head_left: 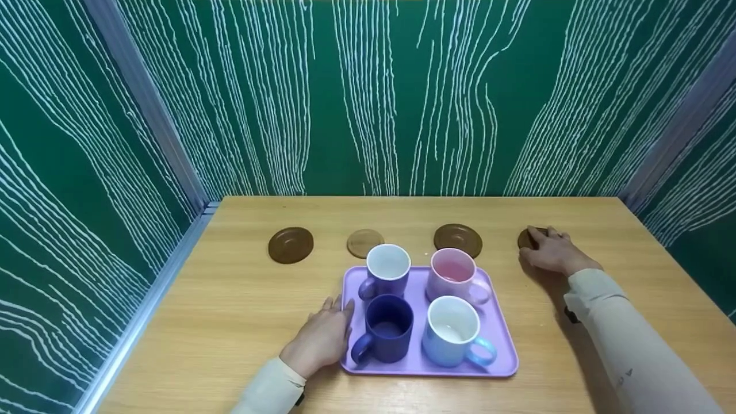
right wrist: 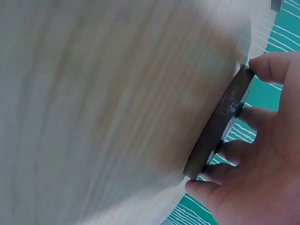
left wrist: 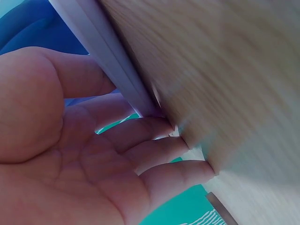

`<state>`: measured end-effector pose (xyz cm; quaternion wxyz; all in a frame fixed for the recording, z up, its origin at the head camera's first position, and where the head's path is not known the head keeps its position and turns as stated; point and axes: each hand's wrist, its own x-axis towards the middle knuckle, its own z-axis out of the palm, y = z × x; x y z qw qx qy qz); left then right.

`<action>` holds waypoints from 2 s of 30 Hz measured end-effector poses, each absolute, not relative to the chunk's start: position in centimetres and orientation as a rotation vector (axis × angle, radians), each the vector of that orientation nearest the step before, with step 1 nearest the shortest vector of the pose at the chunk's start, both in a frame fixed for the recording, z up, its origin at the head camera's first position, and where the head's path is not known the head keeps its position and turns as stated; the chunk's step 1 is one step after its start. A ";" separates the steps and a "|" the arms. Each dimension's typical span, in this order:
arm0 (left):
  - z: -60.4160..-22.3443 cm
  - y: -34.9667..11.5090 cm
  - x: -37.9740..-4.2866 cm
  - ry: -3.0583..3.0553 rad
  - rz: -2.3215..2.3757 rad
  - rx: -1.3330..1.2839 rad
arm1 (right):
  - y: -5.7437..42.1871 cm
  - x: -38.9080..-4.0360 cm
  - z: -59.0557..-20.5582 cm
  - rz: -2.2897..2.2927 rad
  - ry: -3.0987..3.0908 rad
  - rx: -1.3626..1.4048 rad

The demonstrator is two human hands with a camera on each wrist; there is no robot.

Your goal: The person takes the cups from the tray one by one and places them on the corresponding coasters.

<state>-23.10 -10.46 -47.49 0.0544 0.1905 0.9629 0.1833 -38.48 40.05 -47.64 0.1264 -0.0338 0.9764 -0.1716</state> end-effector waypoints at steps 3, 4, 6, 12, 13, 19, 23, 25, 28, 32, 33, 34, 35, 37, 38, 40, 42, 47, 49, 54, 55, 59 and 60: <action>-47.5 -10.4 -23.1 2.924 0.562 0.572 | 40.1 -38.5 -47.6 -0.495 2.848 -0.093; -47.6 -10.3 -23.1 2.926 0.560 0.572 | 40.1 -38.5 -47.6 -0.492 2.848 -0.088; -47.6 -10.2 -23.1 2.926 0.559 0.571 | 40.3 -38.3 -47.6 -0.496 2.844 -0.081; -47.7 -9.9 -23.1 2.929 0.558 0.580 | 40.8 -37.6 -47.3 -0.514 2.840 -0.083; -47.7 -9.9 -23.1 2.929 0.557 0.581 | 40.9 -37.5 -47.2 -0.508 2.843 -0.085; -47.4 -10.2 -23.0 2.917 0.560 0.563 | 40.9 -37.6 -45.7 -0.503 2.884 -0.090; -47.4 -10.5 -23.1 2.927 0.556 0.560 | 40.6 -37.4 -43.8 -0.538 2.915 -0.144; -47.4 -10.5 -23.1 2.935 0.551 0.570 | 40.5 -37.1 -42.9 -0.585 2.923 -0.168; -47.5 -10.5 -23.2 2.944 0.541 0.581 | 40.1 -36.3 -41.7 -0.658 2.930 -0.203; -47.7 -10.5 -23.2 2.942 0.535 0.576 | 39.3 -34.8 -40.7 -0.682 2.966 -0.211; -47.7 -10.4 -23.2 2.940 0.536 0.575 | 38.9 -34.3 -40.5 -0.689 2.976 -0.222; -47.7 -10.4 -23.1 2.940 0.537 0.574 | 38.6 -33.8 -40.3 -0.691 2.990 -0.229; -47.7 -10.4 -23.1 2.940 0.539 0.575 | 38.3 -33.3 -40.1 -0.684 3.003 -0.243; -47.7 -10.4 -23.0 2.937 0.542 0.573 | 37.4 -32.3 -39.9 -0.667 3.021 -0.285; -47.7 -10.4 -23.0 2.935 0.545 0.570 | 37.0 -31.8 -39.9 -0.659 3.027 -0.306; -47.7 -10.4 -23.0 2.933 0.548 0.567 | 36.1 -30.8 -40.0 -0.635 3.036 -0.325; -47.7 -10.4 -23.1 2.936 0.544 0.572 | 35.3 -29.8 -40.1 -0.615 3.041 -0.337; -47.5 -10.5 -23.4 2.935 0.552 0.568 | 33.6 -27.2 -40.6 -0.617 3.048 -0.369; -47.4 -10.6 -23.4 2.930 0.557 0.556 | 32.9 -26.3 -41.1 -0.613 3.040 -0.394; -47.3 -10.7 -23.5 2.937 0.539 0.561 | 31.3 -24.1 -42.4 -0.543 2.917 -0.456; -47.3 -10.7 -23.5 2.938 0.536 0.563 | 31.0 -23.8 -42.7 -0.528 2.888 -0.473; -47.5 -10.7 -23.5 2.932 0.531 0.564 | 30.0 -22.8 -43.9 -0.488 2.809 -0.505; -47.5 -10.6 -23.5 2.928 0.533 0.563 | 29.9 -22.7 -44.2 -0.485 2.807 -0.512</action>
